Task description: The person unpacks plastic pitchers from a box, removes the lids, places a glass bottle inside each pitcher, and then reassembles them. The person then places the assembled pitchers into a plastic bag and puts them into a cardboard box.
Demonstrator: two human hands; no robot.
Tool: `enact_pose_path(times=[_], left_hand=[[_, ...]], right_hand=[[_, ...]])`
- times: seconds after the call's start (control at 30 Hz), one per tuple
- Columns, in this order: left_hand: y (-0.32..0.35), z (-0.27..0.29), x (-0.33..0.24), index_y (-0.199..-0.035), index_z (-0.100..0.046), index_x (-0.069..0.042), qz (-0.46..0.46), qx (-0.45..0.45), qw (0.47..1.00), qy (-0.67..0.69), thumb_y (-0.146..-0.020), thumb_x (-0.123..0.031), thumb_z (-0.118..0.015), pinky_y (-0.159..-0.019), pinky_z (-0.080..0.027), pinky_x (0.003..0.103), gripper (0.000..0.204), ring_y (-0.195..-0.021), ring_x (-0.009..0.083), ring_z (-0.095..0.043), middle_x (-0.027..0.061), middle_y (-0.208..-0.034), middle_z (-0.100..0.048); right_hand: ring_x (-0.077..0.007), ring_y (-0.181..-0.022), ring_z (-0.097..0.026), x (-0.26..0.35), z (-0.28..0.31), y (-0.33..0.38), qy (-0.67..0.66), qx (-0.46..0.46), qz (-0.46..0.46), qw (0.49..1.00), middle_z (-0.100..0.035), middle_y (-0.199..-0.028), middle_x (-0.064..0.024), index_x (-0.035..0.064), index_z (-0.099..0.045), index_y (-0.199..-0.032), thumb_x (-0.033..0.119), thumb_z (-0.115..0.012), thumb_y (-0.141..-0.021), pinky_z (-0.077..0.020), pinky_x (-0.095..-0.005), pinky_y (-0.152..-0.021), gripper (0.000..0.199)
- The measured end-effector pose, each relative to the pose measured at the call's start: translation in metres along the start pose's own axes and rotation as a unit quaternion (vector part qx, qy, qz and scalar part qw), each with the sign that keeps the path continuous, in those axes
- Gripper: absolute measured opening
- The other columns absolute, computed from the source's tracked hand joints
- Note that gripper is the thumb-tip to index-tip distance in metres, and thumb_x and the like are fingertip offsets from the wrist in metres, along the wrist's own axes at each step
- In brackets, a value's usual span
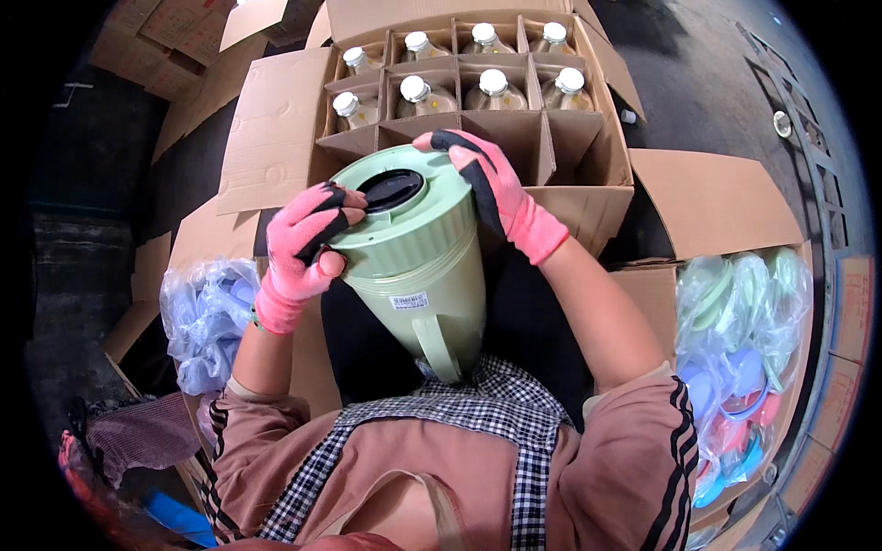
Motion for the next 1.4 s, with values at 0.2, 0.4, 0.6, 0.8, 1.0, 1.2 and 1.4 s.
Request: enact_pose_path(times=[0.2,0.4,0.6,0.8,1.0,1.2,1.4], left_hand=[[0.002,0.005,-0.021,-0.093,-0.056,0.001,-0.004,0.074,0.997,-0.034,-0.062,-0.054,-0.067,-0.090,-0.035,0.046,0.064,-0.095,0.0345,-0.055,0.0162,-0.095,-0.058],[0.011,0.005,-0.020,-0.107,-0.050,-0.002,0.019,0.162,0.986,-0.040,-0.052,-0.038,-0.078,-0.098,-0.027,0.048,0.072,-0.112,0.0348,-0.044,0.0126,-0.111,-0.053],[0.033,0.001,-0.010,-0.114,-0.045,-0.001,-0.028,0.093,0.995,-0.027,-0.056,-0.032,-0.077,-0.096,-0.030,0.048,0.074,-0.111,0.0350,-0.044,0.0180,-0.124,-0.043],[0.018,0.003,-0.040,-0.104,-0.052,-0.002,0.005,0.034,0.997,-0.075,-0.056,-0.035,-0.075,-0.093,-0.032,0.047,0.062,-0.106,0.0320,-0.048,0.0143,-0.111,-0.054],[0.030,0.000,-0.032,-0.095,-0.055,-0.004,-0.028,0.021,0.995,-0.094,-0.056,-0.035,-0.074,-0.091,-0.034,0.044,0.054,-0.100,0.0301,-0.050,0.0114,-0.112,-0.054],[0.036,-0.010,-0.047,-0.108,-0.049,0.001,0.119,-0.095,0.983,0.099,-0.078,-0.034,-0.055,-0.102,-0.015,0.050,0.046,-0.126,0.0461,-0.020,0.0276,-0.123,-0.041],[0.049,-0.026,0.035,-0.109,-0.052,0.003,0.328,-0.252,0.781,0.468,-0.086,-0.027,-0.049,-0.092,-0.036,0.030,0.037,-0.108,0.0207,-0.047,0.0120,-0.107,-0.056]], right_hand=[[-0.0274,-0.109,-0.046,0.014,0.002,0.016,0.189,0.033,0.101,0.976,-0.053,-0.111,-0.0175,-0.0049,-0.052,-0.108,0.021,-0.040,-0.086,-0.0327,-0.0348,-0.095,0.036],[-0.0369,-0.108,-0.045,0.062,-0.024,0.046,0.482,0.122,0.177,0.849,-0.049,-0.110,-0.0173,-0.0015,-0.047,-0.113,0.041,-0.075,-0.055,-0.0352,-0.0424,-0.095,0.077],[-0.0354,-0.097,-0.049,0.064,-0.031,0.040,0.541,0.178,0.227,0.790,-0.050,-0.097,-0.0153,0.0004,-0.049,-0.094,0.036,-0.076,-0.053,-0.0408,-0.0428,-0.088,0.061],[-0.0352,-0.102,-0.045,0.070,-0.039,0.050,0.530,0.167,0.205,0.806,-0.049,-0.103,-0.0132,0.0029,-0.051,-0.102,0.033,-0.074,-0.053,-0.0349,-0.0453,-0.094,0.063],[-0.0343,-0.101,-0.046,0.066,-0.043,0.051,0.554,0.186,0.189,0.789,-0.050,-0.101,-0.0119,0.0042,-0.052,-0.096,0.030,-0.074,-0.057,-0.0340,-0.0481,-0.094,0.052],[-0.0189,-0.088,-0.052,0.025,0.014,0.013,0.114,-0.047,-0.010,0.992,-0.053,-0.101,-0.0055,0.0023,-0.049,-0.111,0.036,-0.056,-0.079,-0.0408,-0.0320,-0.081,0.048],[-0.0168,-0.103,-0.047,0.016,-0.037,0.049,0.158,-0.162,-0.058,0.972,-0.051,-0.107,-0.0073,0.0033,-0.048,-0.112,0.030,-0.041,-0.091,-0.0376,-0.0287,-0.088,0.035]])
Point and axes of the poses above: each hand's wrist, its own y-axis away from the middle knuckle, its own z-axis out of the back of the hand, x = y × z, the point moved 4 cm from there along -y, towards the middle knuckle
